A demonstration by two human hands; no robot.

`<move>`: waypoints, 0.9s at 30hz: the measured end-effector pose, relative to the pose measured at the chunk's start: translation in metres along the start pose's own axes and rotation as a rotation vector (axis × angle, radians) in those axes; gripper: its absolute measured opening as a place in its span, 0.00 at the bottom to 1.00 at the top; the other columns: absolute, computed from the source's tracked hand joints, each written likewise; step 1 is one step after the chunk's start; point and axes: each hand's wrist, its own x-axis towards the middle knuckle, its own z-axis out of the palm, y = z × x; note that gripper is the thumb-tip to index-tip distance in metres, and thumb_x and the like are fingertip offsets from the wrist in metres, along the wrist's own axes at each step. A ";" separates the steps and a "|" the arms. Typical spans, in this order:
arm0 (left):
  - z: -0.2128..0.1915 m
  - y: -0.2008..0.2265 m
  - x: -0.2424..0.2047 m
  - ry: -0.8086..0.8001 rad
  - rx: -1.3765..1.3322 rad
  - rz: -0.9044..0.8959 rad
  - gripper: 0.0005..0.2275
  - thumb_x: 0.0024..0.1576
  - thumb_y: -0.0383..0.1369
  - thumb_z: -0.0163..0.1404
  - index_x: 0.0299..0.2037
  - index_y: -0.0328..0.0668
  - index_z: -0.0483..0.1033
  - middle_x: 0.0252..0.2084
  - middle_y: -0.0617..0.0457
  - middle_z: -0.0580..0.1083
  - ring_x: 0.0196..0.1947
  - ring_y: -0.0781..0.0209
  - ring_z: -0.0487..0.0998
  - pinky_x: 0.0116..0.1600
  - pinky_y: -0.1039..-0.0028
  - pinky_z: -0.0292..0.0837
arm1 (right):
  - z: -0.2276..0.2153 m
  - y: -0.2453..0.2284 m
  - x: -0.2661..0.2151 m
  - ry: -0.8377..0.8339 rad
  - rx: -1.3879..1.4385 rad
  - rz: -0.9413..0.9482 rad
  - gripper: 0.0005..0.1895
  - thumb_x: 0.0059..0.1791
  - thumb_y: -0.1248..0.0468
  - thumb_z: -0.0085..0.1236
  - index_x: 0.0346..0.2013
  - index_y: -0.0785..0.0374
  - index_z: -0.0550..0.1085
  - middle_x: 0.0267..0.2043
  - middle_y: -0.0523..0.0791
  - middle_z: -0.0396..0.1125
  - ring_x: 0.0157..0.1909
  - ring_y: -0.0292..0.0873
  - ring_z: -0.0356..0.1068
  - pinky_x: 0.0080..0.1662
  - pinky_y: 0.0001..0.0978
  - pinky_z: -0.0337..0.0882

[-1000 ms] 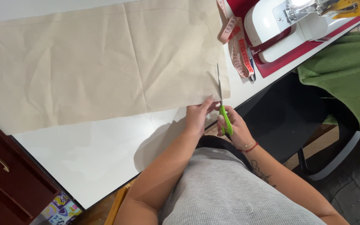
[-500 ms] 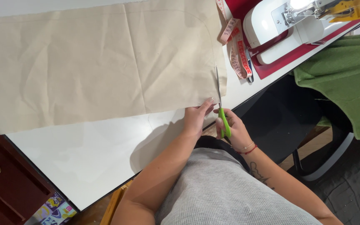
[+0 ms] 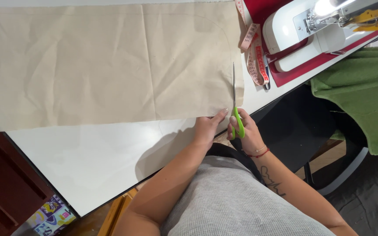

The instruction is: Cutting fabric with scissors and adjusting sewing machine components

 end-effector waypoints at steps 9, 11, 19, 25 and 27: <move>0.002 0.025 -0.015 0.028 0.094 -0.006 0.26 0.48 0.42 0.70 0.52 0.32 0.78 0.42 0.45 0.80 0.44 0.63 0.79 0.49 0.63 0.79 | 0.002 0.004 -0.005 0.004 -0.087 -0.090 0.21 0.53 0.55 0.57 0.54 0.67 0.71 0.13 0.48 0.64 0.16 0.42 0.69 0.24 0.28 0.70; 0.002 0.024 -0.014 0.034 0.147 -0.023 0.26 0.48 0.44 0.69 0.50 0.34 0.79 0.42 0.46 0.81 0.43 0.62 0.82 0.48 0.63 0.79 | 0.000 0.009 -0.004 0.009 -0.098 -0.099 0.19 0.53 0.57 0.57 0.54 0.67 0.71 0.12 0.48 0.65 0.15 0.42 0.70 0.24 0.27 0.70; 0.000 0.019 -0.020 0.017 0.199 0.016 0.30 0.50 0.45 0.67 0.55 0.30 0.75 0.49 0.41 0.79 0.55 0.51 0.79 0.58 0.56 0.72 | -0.005 0.003 0.000 0.027 -0.072 -0.033 0.23 0.52 0.54 0.60 0.55 0.66 0.71 0.16 0.52 0.67 0.17 0.45 0.71 0.24 0.31 0.73; -0.005 0.005 -0.023 -0.019 0.308 -0.007 0.28 0.51 0.48 0.65 0.54 0.34 0.77 0.48 0.42 0.79 0.54 0.49 0.79 0.58 0.55 0.72 | -0.005 -0.009 0.021 0.060 0.002 0.025 0.26 0.51 0.50 0.62 0.55 0.64 0.71 0.28 0.51 0.68 0.22 0.43 0.70 0.26 0.35 0.77; -0.004 0.004 -0.023 -0.018 0.318 -0.027 0.29 0.50 0.50 0.65 0.54 0.36 0.77 0.47 0.44 0.79 0.53 0.49 0.79 0.57 0.54 0.72 | -0.002 -0.013 0.024 0.062 0.013 0.033 0.25 0.51 0.50 0.61 0.55 0.64 0.72 0.29 0.51 0.68 0.24 0.42 0.70 0.28 0.36 0.78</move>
